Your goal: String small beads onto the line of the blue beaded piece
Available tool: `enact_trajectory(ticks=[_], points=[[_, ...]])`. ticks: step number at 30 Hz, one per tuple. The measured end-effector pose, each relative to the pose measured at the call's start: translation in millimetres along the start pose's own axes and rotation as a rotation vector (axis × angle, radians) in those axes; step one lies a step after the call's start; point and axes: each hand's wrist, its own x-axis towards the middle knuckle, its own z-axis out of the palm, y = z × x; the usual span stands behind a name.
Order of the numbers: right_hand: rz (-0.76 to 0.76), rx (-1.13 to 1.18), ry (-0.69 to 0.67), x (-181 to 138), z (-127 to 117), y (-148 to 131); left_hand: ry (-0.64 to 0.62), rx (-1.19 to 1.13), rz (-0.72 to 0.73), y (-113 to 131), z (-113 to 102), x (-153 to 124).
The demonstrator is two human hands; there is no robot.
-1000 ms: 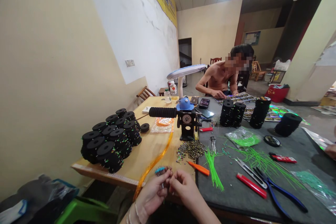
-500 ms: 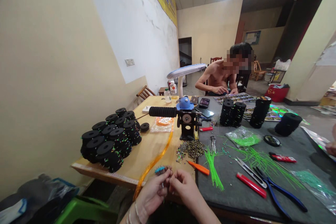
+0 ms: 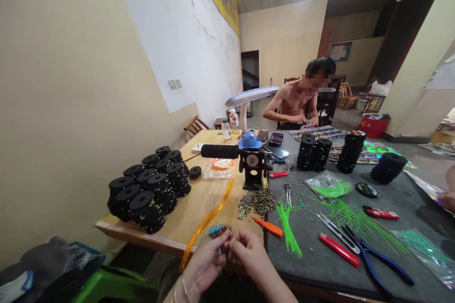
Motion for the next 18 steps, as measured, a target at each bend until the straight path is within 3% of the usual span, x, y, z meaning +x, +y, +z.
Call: enact_trajectory(ticks=[18], points=[[0.001,0.027,-0.013,-1.2,0.3,-3.8,0.047,0.032,0.077,-3.8,2.5,-3.3]])
